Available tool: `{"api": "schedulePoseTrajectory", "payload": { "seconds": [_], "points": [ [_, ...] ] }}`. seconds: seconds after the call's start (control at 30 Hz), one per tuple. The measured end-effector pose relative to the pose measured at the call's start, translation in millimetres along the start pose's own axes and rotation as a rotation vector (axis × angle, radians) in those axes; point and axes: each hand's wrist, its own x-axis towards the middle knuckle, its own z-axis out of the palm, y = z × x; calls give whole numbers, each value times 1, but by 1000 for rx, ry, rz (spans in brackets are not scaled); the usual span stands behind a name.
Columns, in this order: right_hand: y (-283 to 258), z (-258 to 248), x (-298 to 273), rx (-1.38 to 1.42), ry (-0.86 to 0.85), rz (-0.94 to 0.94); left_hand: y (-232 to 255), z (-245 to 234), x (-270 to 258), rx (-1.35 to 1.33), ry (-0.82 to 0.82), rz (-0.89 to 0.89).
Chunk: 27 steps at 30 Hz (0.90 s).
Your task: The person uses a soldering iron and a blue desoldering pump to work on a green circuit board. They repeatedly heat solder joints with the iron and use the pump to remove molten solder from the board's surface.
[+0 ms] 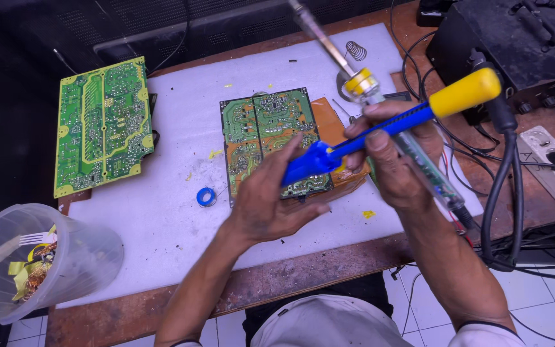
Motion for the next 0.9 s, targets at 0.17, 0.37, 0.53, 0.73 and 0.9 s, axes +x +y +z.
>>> {"api": "schedulePoseTrajectory", "payload": {
  "seconds": [0.17, 0.37, 0.53, 0.73, 0.9],
  "points": [
    [18, -38, -14, -58, -55, -7, -7, 0, -15, 51, 35, 64],
    [10, -61, -40, -10, 119, 101, -17, 5, -70, 446, -243, 44],
    [5, -39, -53, 22, -161, 197, -12, 22, -90, 491, -446, 38],
    [6, -22, -67, -209, -360, 149, 12, 24, -72, 423, -520, 61],
    [8, -19, -59, -163, -378, 15, 18, 35, -54, 453, -250, 147]
  ]
}}
